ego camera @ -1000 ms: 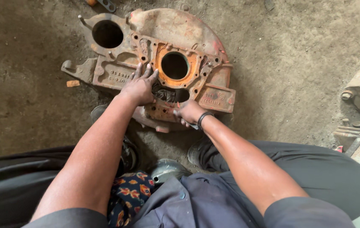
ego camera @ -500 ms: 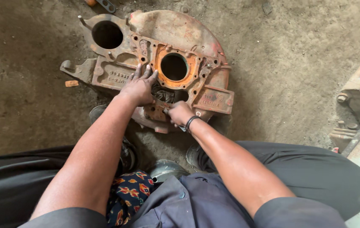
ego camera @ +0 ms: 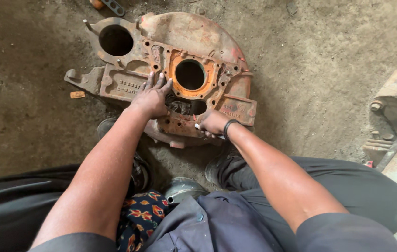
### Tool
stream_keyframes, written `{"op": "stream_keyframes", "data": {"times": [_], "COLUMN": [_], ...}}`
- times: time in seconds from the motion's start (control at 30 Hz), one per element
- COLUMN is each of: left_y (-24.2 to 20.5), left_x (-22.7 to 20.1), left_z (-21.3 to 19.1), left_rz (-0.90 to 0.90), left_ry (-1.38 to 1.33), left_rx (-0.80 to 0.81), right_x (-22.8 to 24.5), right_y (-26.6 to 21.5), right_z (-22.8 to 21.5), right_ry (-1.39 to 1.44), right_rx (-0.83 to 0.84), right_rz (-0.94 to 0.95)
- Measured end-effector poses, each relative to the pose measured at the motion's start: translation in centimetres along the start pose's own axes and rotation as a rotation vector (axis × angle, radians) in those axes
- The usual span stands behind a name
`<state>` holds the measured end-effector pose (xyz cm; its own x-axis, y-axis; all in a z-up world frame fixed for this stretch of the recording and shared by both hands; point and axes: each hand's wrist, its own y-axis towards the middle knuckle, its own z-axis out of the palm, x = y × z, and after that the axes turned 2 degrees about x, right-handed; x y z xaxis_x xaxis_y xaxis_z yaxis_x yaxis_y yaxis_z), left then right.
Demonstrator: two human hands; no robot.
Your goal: The person scrapes the surface of a rusty engine block with a metal tool, removing debris from the crevices and around the circular openings. The person works on the part while sitting on the floor.
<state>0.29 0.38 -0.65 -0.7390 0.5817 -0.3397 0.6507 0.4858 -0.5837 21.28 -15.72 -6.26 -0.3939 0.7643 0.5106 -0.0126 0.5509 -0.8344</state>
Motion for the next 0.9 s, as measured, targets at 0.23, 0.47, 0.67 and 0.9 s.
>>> {"op": "stream_keyframes", "data": {"times": [0.23,0.47,0.67,0.9], "left_y": [-0.4,0.3,1.0,1.2], "left_x": [0.1,0.6,0.9,1.5], "left_z": [0.0,0.5,1.2,1.1], "left_rz": [0.02,0.017,0.036,0.044], "left_ry": [-0.011,-0.053,-0.076,-0.089], "left_rx": [-0.021,-0.031,-0.065,-0.076], "right_x": [1.6,0.5,0.6,1.8], "right_y": [1.9,3.5,2.6,4.6], "right_z": [4.1,3.9,2.9,5.0], "right_ry": [-0.043,-0.279,0.033,0.066], "right_rx": [-0.141,-0.143,-0.108,-0.158], "right_rz": [0.031,-0.144,0.021,-0.093]}}
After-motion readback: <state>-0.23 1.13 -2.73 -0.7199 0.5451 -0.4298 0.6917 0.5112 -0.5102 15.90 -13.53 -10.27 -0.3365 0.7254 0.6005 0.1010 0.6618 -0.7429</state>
